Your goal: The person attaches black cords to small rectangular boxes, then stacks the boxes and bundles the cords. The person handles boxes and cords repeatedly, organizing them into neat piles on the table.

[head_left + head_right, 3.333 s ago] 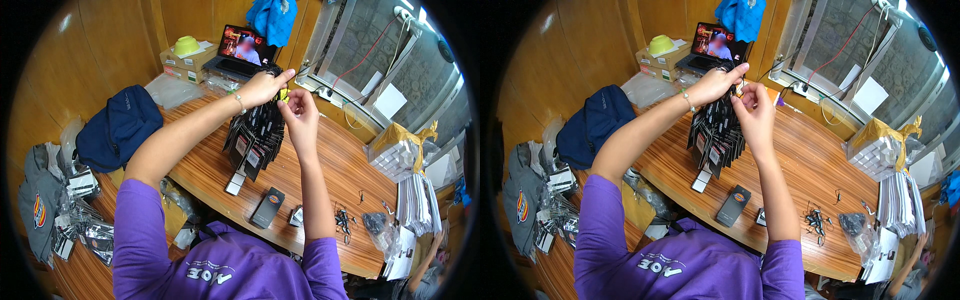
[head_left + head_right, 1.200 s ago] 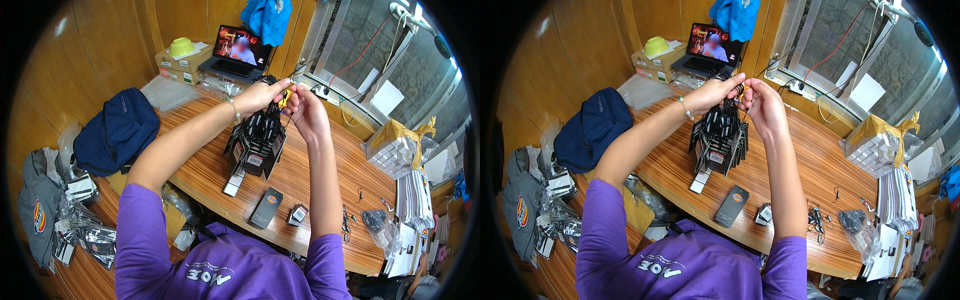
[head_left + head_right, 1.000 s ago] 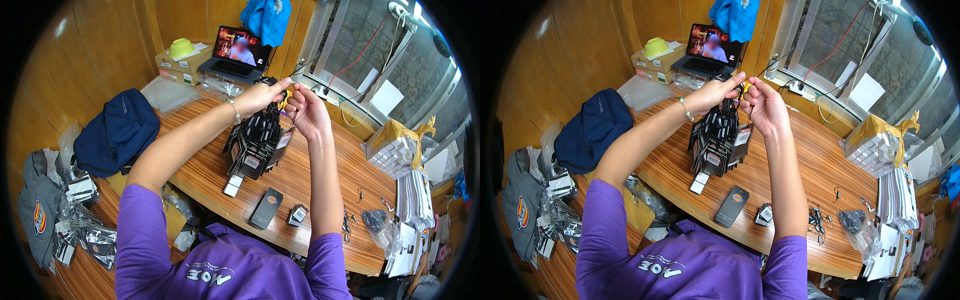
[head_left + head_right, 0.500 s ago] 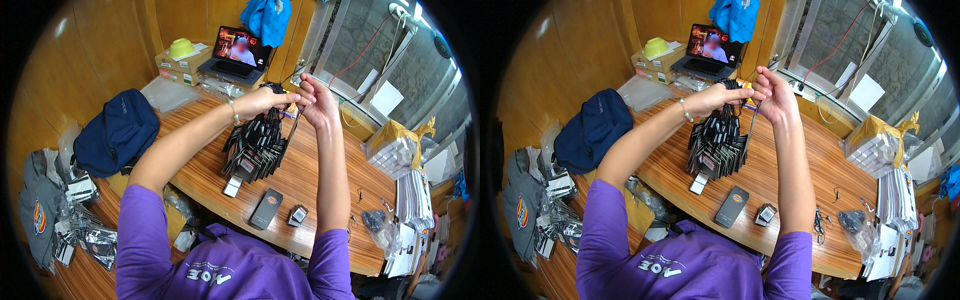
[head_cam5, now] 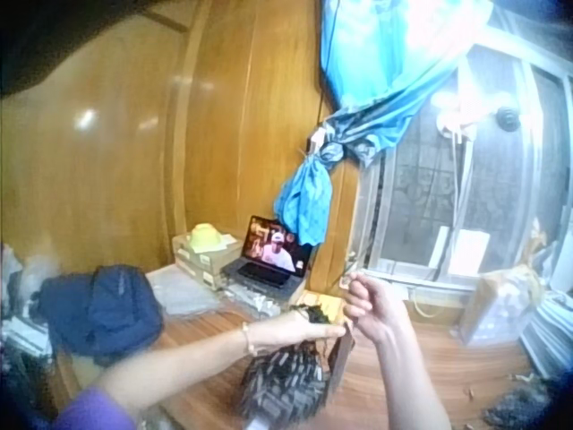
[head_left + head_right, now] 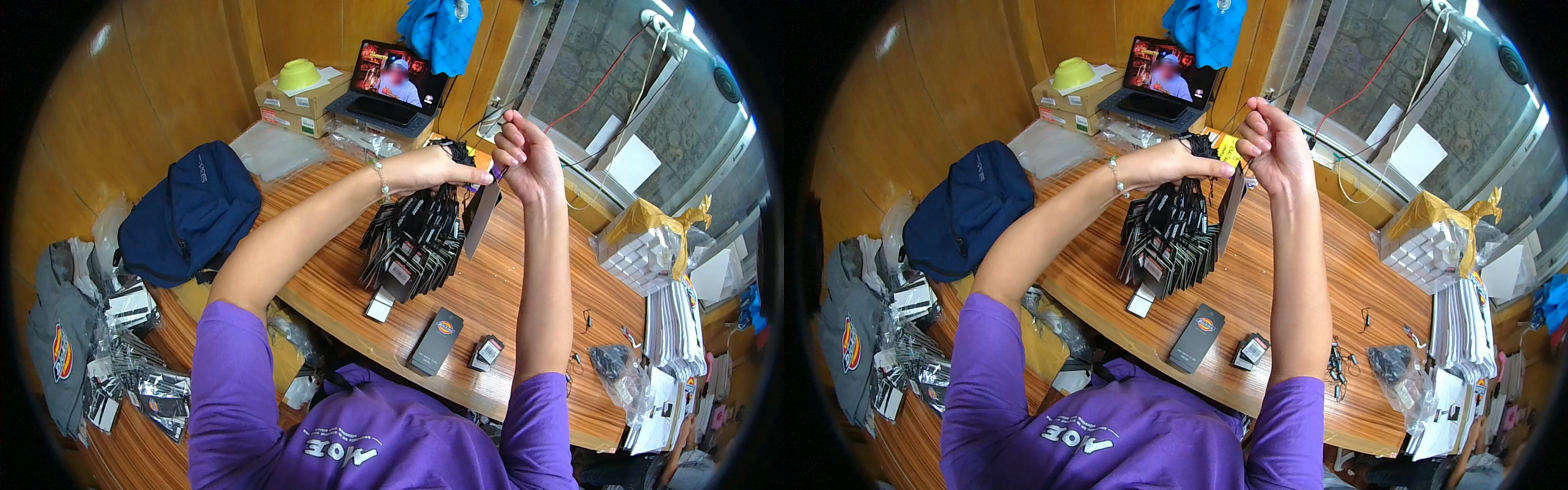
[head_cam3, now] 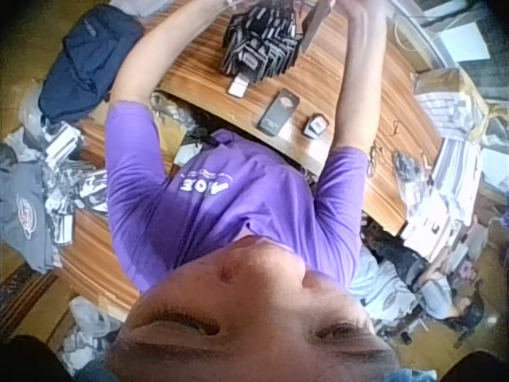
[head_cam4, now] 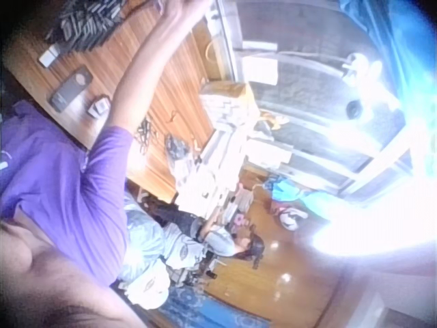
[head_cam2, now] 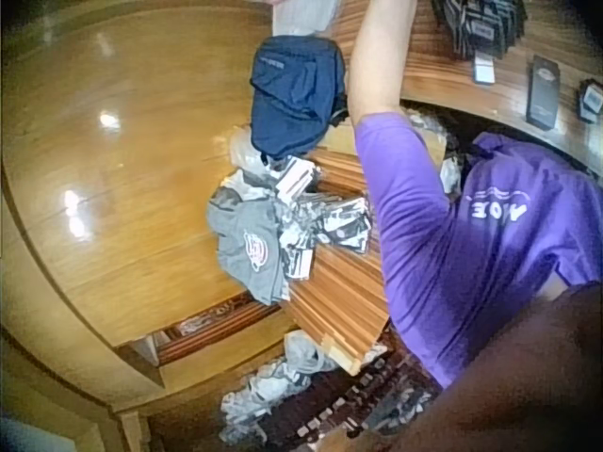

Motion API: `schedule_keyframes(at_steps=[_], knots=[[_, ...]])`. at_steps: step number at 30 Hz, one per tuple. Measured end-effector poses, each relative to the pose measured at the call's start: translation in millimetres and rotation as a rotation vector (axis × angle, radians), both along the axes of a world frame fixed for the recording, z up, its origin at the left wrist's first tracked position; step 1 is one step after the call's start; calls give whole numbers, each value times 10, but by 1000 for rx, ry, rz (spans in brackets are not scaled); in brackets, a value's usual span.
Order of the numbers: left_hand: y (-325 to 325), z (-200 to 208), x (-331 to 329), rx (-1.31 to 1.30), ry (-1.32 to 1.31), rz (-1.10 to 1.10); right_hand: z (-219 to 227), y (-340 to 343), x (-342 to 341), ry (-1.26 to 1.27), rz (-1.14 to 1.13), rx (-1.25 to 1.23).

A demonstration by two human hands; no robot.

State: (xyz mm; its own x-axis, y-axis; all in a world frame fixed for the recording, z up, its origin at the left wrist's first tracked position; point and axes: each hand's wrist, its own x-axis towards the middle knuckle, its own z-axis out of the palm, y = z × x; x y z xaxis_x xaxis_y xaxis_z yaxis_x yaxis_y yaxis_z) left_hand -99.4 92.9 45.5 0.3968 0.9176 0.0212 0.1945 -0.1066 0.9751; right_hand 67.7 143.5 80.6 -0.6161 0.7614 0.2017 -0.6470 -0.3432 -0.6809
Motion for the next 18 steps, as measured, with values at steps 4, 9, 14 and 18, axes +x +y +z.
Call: schedule_keyframes(at_steps=[4,9,14,18], knots=[[-17,27,12,-18,6,37,100,-57,33,-71,-87,151],[29,-47,-29,26,29,37,157,-95,-11,-87,-86,178],[-41,3,21,14,-1,55,213,-157,52,-300,-148,319],[-96,33,16,38,-31,52,338,-250,70,-676,-386,607]])
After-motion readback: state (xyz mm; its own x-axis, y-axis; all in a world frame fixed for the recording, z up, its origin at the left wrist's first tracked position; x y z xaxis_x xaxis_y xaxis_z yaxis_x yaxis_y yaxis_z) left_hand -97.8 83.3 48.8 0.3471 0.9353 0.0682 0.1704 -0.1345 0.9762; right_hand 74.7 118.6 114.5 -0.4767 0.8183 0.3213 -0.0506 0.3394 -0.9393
